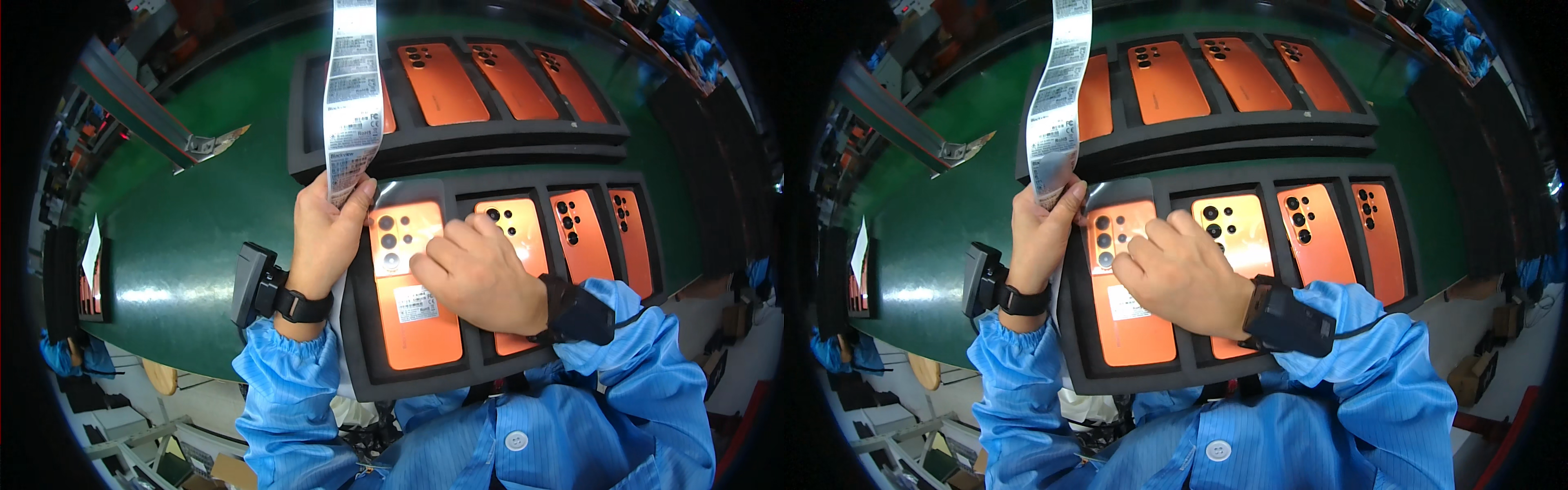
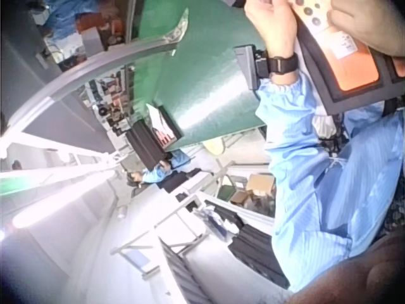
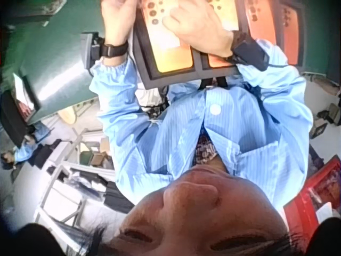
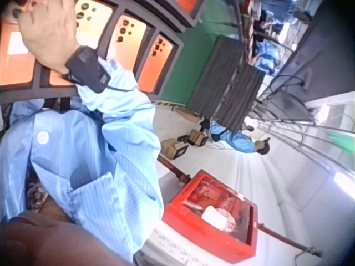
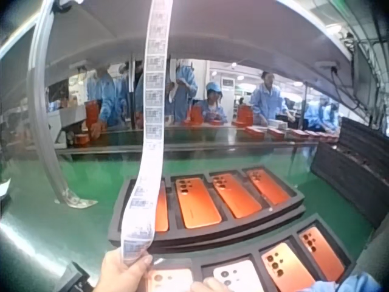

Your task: The recorder is applying small labels to the back of several smartphones in a tray on a factory assembly line.

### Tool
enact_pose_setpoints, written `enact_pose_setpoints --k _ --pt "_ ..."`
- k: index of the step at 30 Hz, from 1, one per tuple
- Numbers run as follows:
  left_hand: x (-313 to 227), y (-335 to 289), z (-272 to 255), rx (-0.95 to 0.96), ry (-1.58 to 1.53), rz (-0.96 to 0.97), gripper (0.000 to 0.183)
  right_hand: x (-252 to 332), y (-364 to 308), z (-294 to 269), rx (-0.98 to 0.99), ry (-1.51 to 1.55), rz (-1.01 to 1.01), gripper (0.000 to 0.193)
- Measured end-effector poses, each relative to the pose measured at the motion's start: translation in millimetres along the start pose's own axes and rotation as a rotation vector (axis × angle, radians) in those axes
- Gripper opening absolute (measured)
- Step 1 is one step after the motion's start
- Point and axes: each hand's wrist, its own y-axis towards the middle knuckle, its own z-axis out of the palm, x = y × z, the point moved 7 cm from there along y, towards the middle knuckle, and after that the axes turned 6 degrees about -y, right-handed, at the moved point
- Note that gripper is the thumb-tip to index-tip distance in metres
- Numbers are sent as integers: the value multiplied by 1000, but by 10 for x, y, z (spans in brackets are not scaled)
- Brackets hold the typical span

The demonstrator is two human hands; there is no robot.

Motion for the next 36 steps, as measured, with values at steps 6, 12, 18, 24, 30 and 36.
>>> enact_pose_setpoints --k 6,12,18,24,30,36 --pt "-26 90 125 27 -14 19 16 317 -140 -28 86 115 -236 17" --pt "31 -42 -100 21 99 21 22 407 -200 127 69 253 26 34" --pt "17 -11 -26 0 -3 -3 8 523 -330 -166 81 36 -241 37" --pt "75 -55 -57 -2 -89 -40 5 558 -338 -36 312 121 -289 39" --pt "-240 -114 105 310 -51 -124 6 364 -465 -469 48 538 -282 15" --pt "-472 -910 53 648 -298 -541 19 -405 -382 -715 -247 478 34 27"
